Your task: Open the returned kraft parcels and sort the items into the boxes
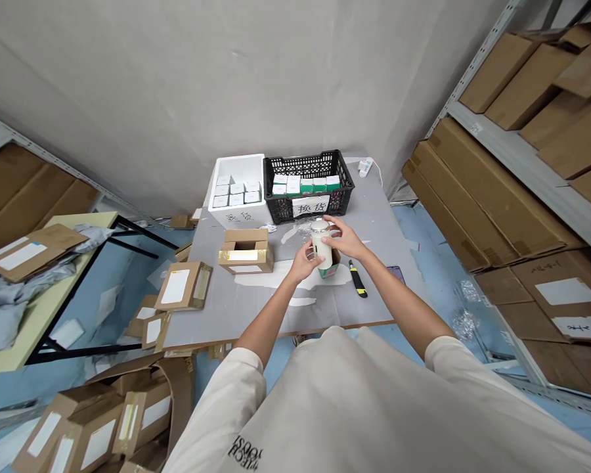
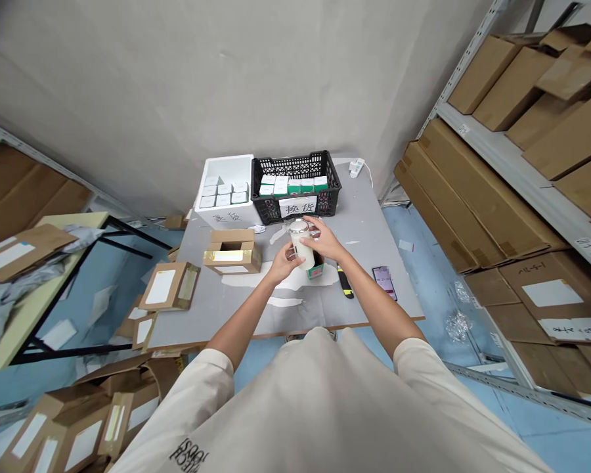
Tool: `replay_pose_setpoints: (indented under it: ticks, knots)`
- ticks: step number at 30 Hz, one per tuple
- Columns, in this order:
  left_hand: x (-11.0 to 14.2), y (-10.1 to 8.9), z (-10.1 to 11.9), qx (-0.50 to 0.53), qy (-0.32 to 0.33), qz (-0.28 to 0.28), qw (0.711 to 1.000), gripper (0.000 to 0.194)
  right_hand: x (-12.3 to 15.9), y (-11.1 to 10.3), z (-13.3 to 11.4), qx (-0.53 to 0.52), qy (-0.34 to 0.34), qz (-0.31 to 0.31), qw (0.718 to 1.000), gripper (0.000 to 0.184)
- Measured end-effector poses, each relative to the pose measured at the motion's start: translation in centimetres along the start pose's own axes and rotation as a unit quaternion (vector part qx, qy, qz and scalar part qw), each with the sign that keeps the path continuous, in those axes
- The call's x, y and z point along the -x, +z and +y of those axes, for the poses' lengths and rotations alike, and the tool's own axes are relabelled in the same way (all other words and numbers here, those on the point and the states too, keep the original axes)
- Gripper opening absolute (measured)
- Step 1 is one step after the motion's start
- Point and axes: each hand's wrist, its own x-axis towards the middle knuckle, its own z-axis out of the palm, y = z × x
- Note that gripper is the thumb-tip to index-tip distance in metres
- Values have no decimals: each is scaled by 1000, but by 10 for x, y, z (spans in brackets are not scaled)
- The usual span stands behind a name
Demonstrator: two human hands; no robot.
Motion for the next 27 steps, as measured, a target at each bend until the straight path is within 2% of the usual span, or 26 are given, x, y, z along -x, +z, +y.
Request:
replay_pose_setpoints:
  ticks: [4,8,13,16,19,20,22,27]
  knots:
    - [1,8,1,1,-5,-33,999,85,2,-16,-12,31,-18,-33,999,85]
    - [-3,17,5,-9,4,-54,998,84,3,-26,-11,42,-14,-35,998,85]
    - [-14,23,8,-57,48,-51,996,80,3,-37,-4,55,-25,27,998,83]
    - [-17,18,3,-141,56,-22,988,67,4,-45,0,57,-29,71,995,84]
    - [-15,10,-11,-266,58,8,962,46,5,-52,2,65,-31,103,992,78]
    - [-13,8,-16,-305,65,0,950,43,5,-54,3,67,-30,114,991,77]
    - [-9,5,-26,-368,78,-20,926,40,6,-56,4,68,-23,129,989,78]
    - [-4,3,-44,-462,55,-32,884,41,7,-56,7,66,-17,142,988,77]
